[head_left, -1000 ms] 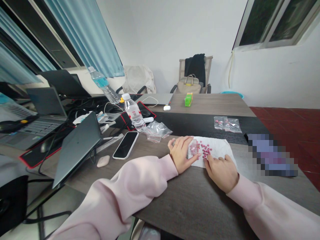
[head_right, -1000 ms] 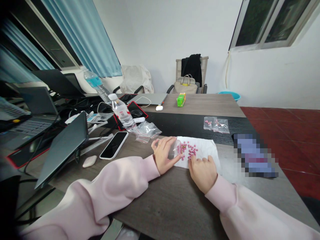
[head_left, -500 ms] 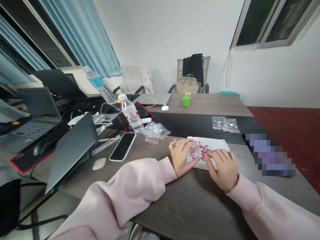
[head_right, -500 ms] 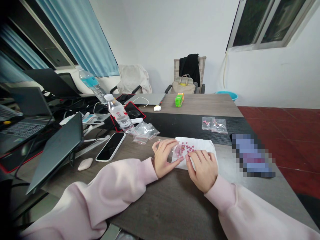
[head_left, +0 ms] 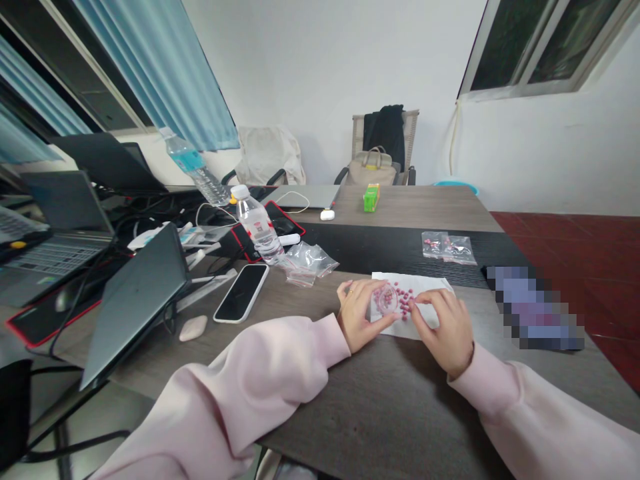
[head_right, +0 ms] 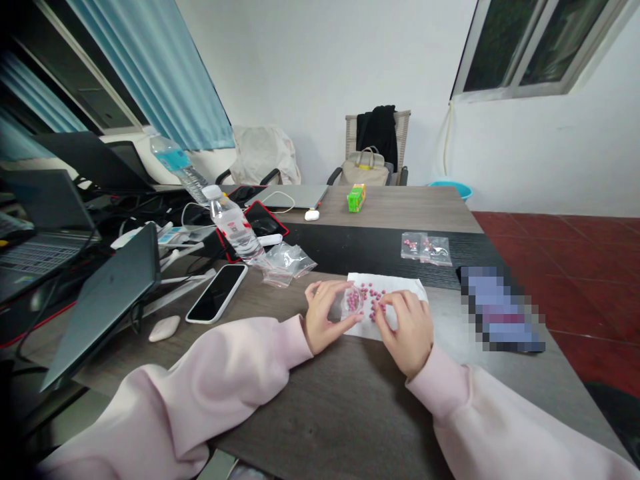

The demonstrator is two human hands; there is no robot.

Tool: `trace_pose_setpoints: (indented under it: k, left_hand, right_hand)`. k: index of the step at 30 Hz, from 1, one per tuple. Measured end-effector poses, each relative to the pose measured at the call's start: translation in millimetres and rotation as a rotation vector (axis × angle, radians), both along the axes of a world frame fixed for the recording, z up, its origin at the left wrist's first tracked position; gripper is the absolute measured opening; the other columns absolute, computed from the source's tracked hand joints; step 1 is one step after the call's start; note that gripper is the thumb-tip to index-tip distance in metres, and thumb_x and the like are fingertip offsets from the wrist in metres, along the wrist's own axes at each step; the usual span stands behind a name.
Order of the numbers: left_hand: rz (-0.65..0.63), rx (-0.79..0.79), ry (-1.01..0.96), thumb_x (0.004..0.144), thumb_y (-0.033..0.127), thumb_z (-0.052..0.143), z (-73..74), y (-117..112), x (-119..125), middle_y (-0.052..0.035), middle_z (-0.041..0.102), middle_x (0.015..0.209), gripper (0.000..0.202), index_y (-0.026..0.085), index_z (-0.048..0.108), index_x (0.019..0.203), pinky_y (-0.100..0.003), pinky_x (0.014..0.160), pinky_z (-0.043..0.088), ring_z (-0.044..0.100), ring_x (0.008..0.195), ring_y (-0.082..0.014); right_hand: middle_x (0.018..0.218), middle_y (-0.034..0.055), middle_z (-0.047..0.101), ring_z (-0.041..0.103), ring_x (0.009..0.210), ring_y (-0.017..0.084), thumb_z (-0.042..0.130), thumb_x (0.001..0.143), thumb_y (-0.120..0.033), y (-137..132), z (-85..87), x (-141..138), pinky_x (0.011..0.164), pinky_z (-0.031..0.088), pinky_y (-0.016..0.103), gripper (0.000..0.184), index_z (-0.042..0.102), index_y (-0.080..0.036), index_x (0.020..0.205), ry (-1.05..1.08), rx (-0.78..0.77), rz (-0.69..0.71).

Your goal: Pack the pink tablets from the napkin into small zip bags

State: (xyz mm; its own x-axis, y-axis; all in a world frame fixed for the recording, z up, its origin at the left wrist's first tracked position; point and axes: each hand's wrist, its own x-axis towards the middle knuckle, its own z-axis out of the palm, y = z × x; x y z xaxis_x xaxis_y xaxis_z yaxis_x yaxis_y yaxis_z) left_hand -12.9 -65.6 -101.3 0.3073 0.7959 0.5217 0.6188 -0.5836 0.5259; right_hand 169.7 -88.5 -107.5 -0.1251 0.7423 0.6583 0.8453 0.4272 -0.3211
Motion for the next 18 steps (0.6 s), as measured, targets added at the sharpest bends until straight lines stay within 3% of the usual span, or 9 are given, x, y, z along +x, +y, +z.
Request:
trace_pose_setpoints:
  k: [3, 6, 13, 18]
  left_hand:
    - [0.035, -0.022, -0.067, 0.083, 0.045, 0.058, -1.6, 2, -2, -0.0058, 0.063, 0.115, 0.044, 0.022, 0.049, 0.119, -0.039, 0.100, 0.023, 0.055, 0.108, -0.0207]
    - [0.037, -0.042, -0.080, 0.084, 0.042, 0.056, -1.4, 3, -3, -0.0053, 0.061, 0.116, 0.041, 0.022, 0.047, 0.119, -0.038, 0.099, 0.023, 0.054, 0.110, -0.0205]
    - [-0.008, -0.001, -0.036, 0.083, 0.045, 0.056, 2.2, 0, -3, -0.0074, 0.062, 0.116, 0.044, 0.021, 0.049, 0.119, -0.040, 0.100, 0.023, 0.055, 0.108, -0.0224]
    - [-0.005, 0.064, 0.003, 0.079, 0.047, 0.060, -0.4, 0, -1, -0.0070, 0.064, 0.113, 0.049, 0.021, 0.051, 0.118, -0.040, 0.100, 0.023, 0.057, 0.106, -0.0228]
  right_hand:
    - [0.078, 0.0046, 0.059, 0.054, 0.078, 0.022, 0.055, 0.086, -0.030, 2, -4.9, -1, 0.069, 0.033, 0.033, 0.016, 0.056, -0.019, 0.074, -0.232, -0.170, -0.035]
    - [0.080, 0.0062, 0.059, 0.052, 0.080, 0.024, 0.057, 0.085, -0.033, 2, -8.7, -4, 0.070, 0.032, 0.033, 0.017, 0.058, -0.018, 0.077, -0.372, -0.213, -0.036]
    - [0.075, 0.0066, 0.060, 0.050, 0.075, 0.023, 0.047, 0.089, -0.019, 2, -8.3, -5, 0.068, 0.028, 0.034, 0.018, 0.059, -0.017, 0.075, -0.476, -0.131, 0.011]
    - [0.072, 0.0065, 0.060, 0.051, 0.072, 0.022, 0.047, 0.089, -0.019, 1, -0.1, -3, 0.066, 0.031, 0.034, 0.018, 0.057, -0.016, 0.074, -0.311, 0.012, 0.033]
